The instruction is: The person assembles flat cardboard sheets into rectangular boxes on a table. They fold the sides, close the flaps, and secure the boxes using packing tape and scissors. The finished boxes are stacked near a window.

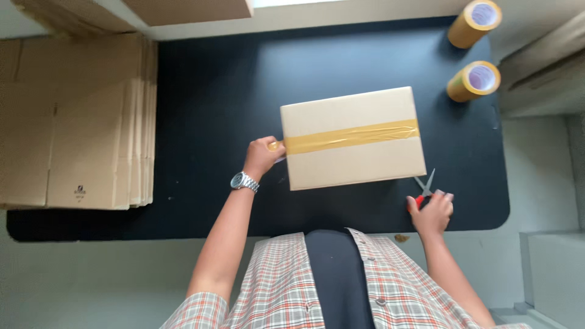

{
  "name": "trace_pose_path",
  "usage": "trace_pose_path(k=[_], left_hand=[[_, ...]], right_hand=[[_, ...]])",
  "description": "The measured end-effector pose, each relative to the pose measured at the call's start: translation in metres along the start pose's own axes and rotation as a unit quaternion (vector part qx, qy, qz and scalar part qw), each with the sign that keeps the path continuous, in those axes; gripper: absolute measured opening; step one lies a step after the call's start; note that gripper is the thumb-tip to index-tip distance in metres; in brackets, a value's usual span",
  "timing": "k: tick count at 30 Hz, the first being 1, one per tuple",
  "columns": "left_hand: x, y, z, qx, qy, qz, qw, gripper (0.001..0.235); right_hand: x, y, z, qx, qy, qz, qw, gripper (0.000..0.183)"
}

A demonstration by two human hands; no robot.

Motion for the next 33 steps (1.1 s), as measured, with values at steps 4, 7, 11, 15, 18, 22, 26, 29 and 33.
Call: trace_pose_path(k=[4, 7, 11, 15, 18, 22, 26, 29, 33], left_hand=[[0.0, -0.003, -0.002, -0.005, 0.037, -0.06, 0.998, 0.025], [0.011, -0.008, -0.008, -0.005, 0.09, -0.085, 0.992, 0.023], [0.025, -0.012, -0.011, 0.04, 0.174, -0.123, 0.976, 0.016], [0.019, -0.025, -0.031, -0.015, 0.167, -0.123, 0.978, 0.016], [0.02, -0.023, -0.031, -0.042, 0.158, -0.126, 0.978, 0.016], [0.019, -0.015, -0.023, -0.108, 0.129, -0.13, 0.977, 0.028], [0.021, -0.016, -0.024, -0.125, 0.116, -0.072, 0.983, 0.026], [0.008, -0.018, -0.035, -0.184, 0.093, -0.059, 0.977, 0.04], [0.019, 0.0, -0.023, -0.164, 0.133, -0.109, 0.971, 0.09]], right_hand=[[-0.015, 0.015, 0.027, 0.085, -0.037, 0.278, 0.956, 0.085], [-0.023, 0.013, 0.039, 0.058, 0.027, 0.242, 0.968, 0.071], [-0.09, -0.031, 0.112, -0.088, -0.006, 0.105, 0.991, 0.07], [-0.054, -0.027, 0.074, -0.127, -0.037, 0.033, 0.991, 0.095], [-0.069, -0.042, 0.085, -0.163, 0.002, 0.026, 0.986, 0.074], [-0.045, -0.025, 0.075, -0.229, 0.003, -0.03, 0.973, 0.058], [-0.022, 0.033, 0.074, -0.361, -0.332, 0.031, 0.871, 0.043], [0.052, 0.086, 0.03, -0.285, -0.338, 0.029, 0.897, 0.062], [0.12, 0.137, -0.091, -0.201, -0.457, -0.04, 0.865, 0.046]])
Point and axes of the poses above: each hand's wrist, its own y-axis away from the middle knuckle, its own x-axis out of the back of the hand, z = x × y, the point moved 8 cm from there along -y, towards the middle knuckle, and after that the axes turned 8 degrees about z, right-handed, at the moved point
